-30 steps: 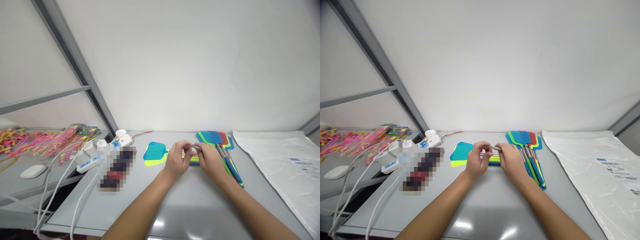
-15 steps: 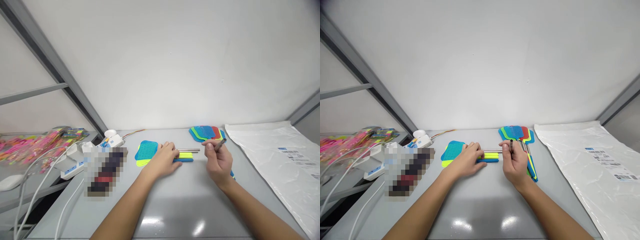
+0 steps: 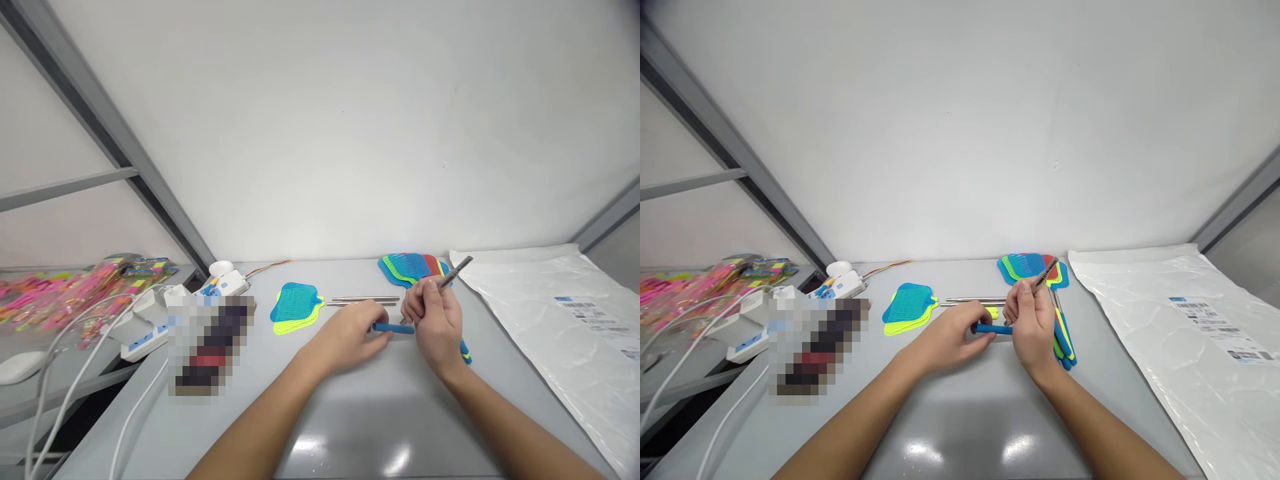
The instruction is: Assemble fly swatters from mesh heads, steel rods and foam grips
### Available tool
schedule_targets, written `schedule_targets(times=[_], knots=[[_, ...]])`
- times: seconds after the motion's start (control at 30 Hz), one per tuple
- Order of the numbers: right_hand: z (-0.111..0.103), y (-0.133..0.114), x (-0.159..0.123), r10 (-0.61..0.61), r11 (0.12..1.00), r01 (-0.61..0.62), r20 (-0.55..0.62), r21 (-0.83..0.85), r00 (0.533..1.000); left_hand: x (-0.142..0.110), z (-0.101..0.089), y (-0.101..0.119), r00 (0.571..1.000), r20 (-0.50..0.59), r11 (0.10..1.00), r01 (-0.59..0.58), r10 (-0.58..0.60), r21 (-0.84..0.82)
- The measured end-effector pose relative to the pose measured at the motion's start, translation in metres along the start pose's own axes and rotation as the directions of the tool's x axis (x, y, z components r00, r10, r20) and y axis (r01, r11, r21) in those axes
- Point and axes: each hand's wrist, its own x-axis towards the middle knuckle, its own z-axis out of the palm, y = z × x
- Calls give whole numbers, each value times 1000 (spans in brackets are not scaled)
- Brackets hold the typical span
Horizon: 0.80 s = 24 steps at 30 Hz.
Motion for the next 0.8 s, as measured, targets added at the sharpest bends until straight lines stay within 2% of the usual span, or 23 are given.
schedule_targets(times=[0.17, 0.23, 0.33, 0.5, 0.67, 0.8], knots=[[3, 9, -2, 159, 987, -160, 24, 7, 987, 4, 4, 2, 974, -223, 986, 7, -44, -167], [3, 11, -3, 191, 982, -191, 21, 8, 981, 4, 10, 4, 963, -258, 981, 24, -74, -192], [3, 9, -1, 179, 982, -179, 10, 62, 984, 3, 21, 4, 967, -227, 974, 60, -111, -220], [-2, -8, 6, 90, 986, -79, -75, 147, 993, 2, 35, 3, 990, -125, 979, 42, -68, -198], [-1, -22, 7, -8, 989, 20, -87, 143, 996, 2, 37, 2, 992, -113, 974, 24, -51, -226], [1, -25, 7, -26, 992, 33, -58, 120, 998, 2, 37, 1, 993, -109, 974, 12, -38, -227]])
